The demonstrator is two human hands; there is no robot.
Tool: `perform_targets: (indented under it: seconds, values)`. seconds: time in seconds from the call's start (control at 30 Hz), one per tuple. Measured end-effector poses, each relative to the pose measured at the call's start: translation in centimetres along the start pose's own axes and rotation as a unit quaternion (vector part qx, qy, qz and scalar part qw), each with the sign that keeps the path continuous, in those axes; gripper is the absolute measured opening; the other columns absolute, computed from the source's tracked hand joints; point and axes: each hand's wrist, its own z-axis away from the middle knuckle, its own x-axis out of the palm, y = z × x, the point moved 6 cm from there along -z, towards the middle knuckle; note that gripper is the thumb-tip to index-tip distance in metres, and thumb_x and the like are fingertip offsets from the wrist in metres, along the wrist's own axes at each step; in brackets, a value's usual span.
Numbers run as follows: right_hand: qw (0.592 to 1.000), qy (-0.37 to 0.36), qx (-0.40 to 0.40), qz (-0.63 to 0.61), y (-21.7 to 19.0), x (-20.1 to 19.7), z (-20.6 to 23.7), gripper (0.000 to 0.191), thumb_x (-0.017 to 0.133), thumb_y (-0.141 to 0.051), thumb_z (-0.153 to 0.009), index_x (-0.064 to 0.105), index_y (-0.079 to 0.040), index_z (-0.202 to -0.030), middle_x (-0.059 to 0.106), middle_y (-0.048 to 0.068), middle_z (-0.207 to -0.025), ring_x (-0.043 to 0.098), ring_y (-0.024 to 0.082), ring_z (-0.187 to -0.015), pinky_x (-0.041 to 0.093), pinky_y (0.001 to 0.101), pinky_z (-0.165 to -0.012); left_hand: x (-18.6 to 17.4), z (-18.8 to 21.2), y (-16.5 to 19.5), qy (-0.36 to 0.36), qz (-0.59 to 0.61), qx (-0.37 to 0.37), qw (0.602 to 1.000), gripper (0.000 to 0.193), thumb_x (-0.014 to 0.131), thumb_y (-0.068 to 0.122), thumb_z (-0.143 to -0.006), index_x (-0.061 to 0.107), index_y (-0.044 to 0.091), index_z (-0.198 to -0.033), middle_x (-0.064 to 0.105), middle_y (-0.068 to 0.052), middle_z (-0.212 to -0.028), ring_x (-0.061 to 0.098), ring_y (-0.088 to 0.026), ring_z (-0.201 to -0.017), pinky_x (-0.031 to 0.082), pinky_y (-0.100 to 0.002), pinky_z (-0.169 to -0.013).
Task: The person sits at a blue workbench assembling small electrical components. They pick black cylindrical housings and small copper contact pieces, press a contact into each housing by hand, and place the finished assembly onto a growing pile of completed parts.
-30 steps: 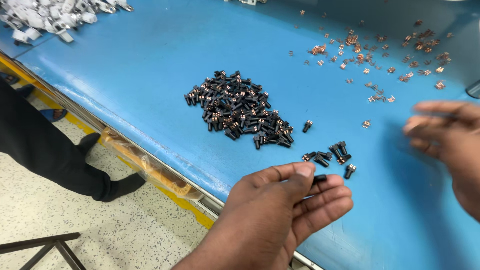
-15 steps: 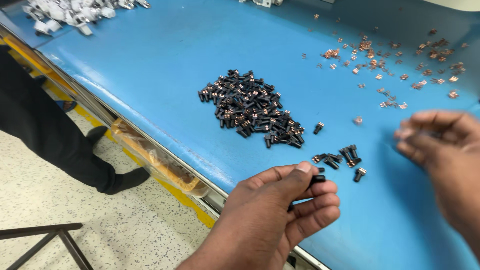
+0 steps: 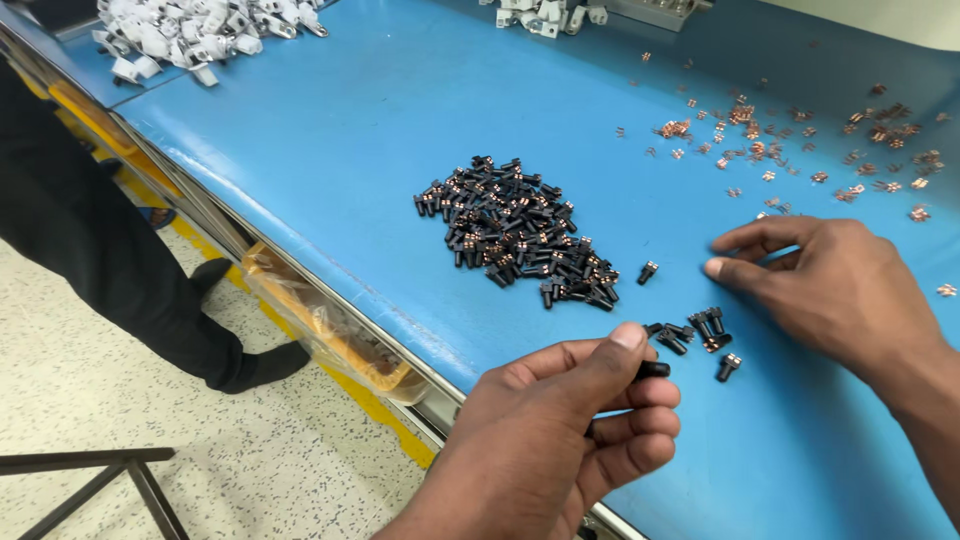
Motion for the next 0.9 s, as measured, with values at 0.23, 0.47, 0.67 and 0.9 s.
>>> perform_targets:
  seconds: [0.23, 0.47, 0.67, 0.9]
  values:
    - [0.972, -0.01, 0.069, -0.224, 2.0, -1.2, 1.8, 0.031, 0.074, -0.032, -0.095, 0.078, -0.007, -0.113, 0.078, 0.011, -0.104, 0.074, 0.022, -0.095, 0.059, 0.0372, -0.088, 0.2, 0.0, -0.1, 0.03, -0.022, -0.016, 0.999, 0.026, 0.072, 0.017, -0.096, 0.07, -0.002, -0.112, 0.072, -0.011, -0.096, 0.072, -0.017, -0.086, 0.065, -0.027, -0.083]
    - [0.871, -0.061, 0.033, -0.487, 3.2, -1.6, 8.0, 0.026, 0.072, -0.017, -0.097, 0.074, 0.002, -0.114, 0.079, 0.016, -0.104, 0.077, 0.025, -0.095, 0.064, 0.0432, -0.078, 2.8, -0.2, 0.9, -0.075, -0.045, 0.026, 0.996, 0.026, 0.072, 0.023, -0.096, 0.071, 0.001, -0.109, 0.07, -0.007, -0.093, 0.07, -0.017, -0.09, 0.064, -0.03, -0.088]
    - [0.918, 0.018, -0.167, -0.359, 0.0, -1.9, 11.3, 0.019, 0.074, -0.018, -0.096, 0.077, -0.004, -0.107, 0.076, 0.01, -0.095, 0.079, 0.016, -0.086, 0.065, 0.0321, -0.076, 3.0, -0.3, 1.1, -0.011, -0.081, 0.013, 0.997, 0.035, 0.078, 0.035, -0.094, 0.071, 0.002, -0.103, 0.068, -0.006, -0.087, 0.066, -0.016, -0.084, 0.062, -0.029, -0.082]
    - [0.913, -0.019, -0.005, -0.407, 0.8, -1.7, 10.3, 0.02, 0.07, -0.016, -0.098, 0.076, 0.0, -0.109, 0.075, 0.013, -0.099, 0.076, 0.023, -0.088, 0.062, 0.0403, -0.075, 2.5, 0.3, 1.4, 0.016, -0.072, 0.041, 0.996, 0.037, 0.082, 0.035, -0.09, 0.075, 0.001, -0.101, 0.069, -0.006, -0.085, 0.064, -0.013, -0.073, 0.061, -0.026, -0.071]
